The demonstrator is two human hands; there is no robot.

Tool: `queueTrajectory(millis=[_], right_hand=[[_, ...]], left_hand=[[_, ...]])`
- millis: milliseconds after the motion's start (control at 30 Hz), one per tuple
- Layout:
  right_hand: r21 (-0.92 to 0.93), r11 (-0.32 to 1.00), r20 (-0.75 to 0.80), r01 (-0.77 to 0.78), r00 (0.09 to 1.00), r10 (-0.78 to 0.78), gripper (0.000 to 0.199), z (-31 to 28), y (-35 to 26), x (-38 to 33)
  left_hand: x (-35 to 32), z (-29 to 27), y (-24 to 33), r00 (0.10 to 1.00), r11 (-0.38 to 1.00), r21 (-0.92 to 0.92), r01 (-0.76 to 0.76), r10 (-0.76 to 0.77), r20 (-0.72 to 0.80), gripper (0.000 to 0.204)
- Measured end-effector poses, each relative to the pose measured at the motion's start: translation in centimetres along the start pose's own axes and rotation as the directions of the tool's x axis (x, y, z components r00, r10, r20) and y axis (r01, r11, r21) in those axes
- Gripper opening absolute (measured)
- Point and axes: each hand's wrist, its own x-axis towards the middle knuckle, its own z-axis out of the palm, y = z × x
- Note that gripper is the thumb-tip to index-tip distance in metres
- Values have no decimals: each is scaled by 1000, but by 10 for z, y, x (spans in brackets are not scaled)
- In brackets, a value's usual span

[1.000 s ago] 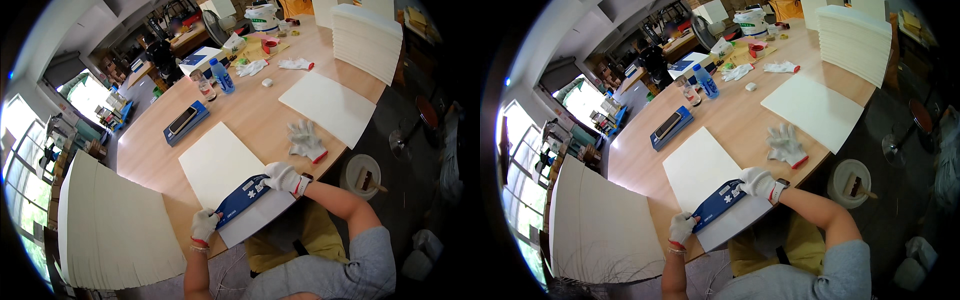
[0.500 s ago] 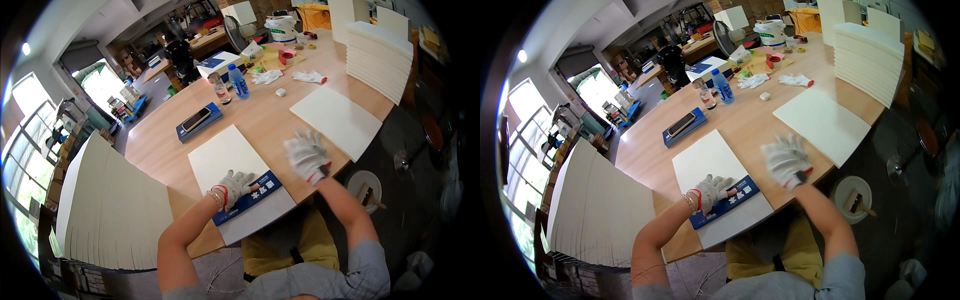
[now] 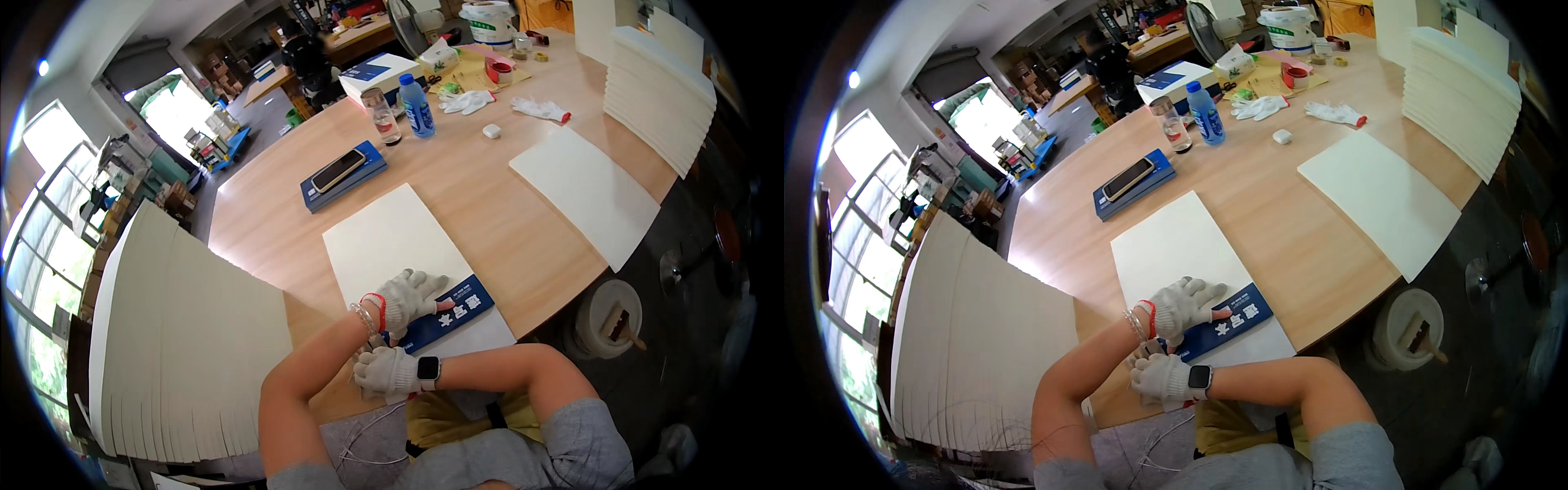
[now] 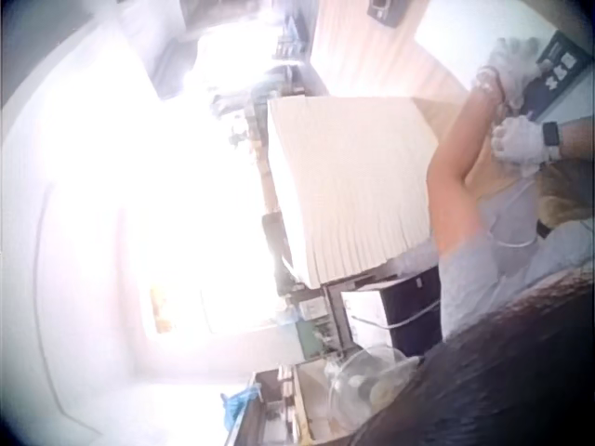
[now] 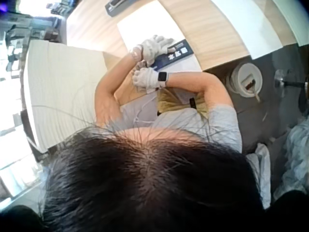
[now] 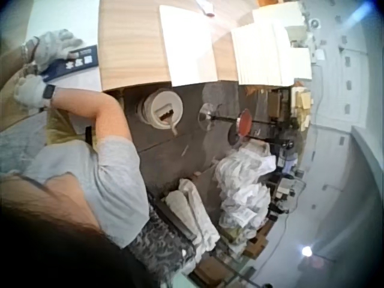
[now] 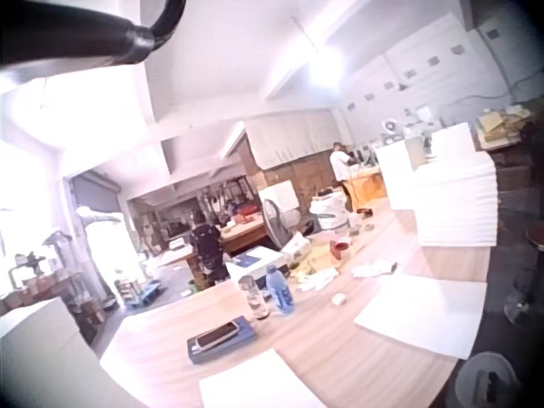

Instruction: The person wraps individual notebooks with white paper covers. They place a notebook on a sheet of white paper, fold the paper over the edges, and then stack the wrapped notebook onto a growing pile. The process is repeated continuously throughout the clip.

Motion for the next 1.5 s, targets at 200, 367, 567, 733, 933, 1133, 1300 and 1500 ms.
queueTrajectory(millis=[200,367,567,733,933,1133,1300,1500], right_hand=[[46,998,66,-51,997,48,22,-77,42,-69],[-315,670,-121,-672,729,674,29,-157,133,-228],[292,585,-224,-756,541,811,31,-124,135,-155],[596,184,218,-781,378,900,50,-98,180,-125],[879,-265,437,-396,450,778,47,-109,196,-79],[947,27,188,-320,619,763,35,-91,230,-53],[993,115,-115,41,636,764,37,-126,138,-43],[934,158,-355,321,769,531,30,-207,56,43]], left_hand=[[5,59,-6,969,1000,22,-10,15,-245,120],[-9,-9,14,999,999,-40,27,-29,-36,110],[-24,50,34,884,920,-174,351,-387,-262,52],[-46,120,114,842,-398,-866,-303,-537,-48,52],[2,132,123,905,-784,502,-366,-426,-5,39],[-24,116,113,688,-695,90,-713,-670,281,29],[-112,78,133,358,-349,-581,-735,-928,104,35],[-236,7,168,-223,532,-828,-178,-841,-492,48]])
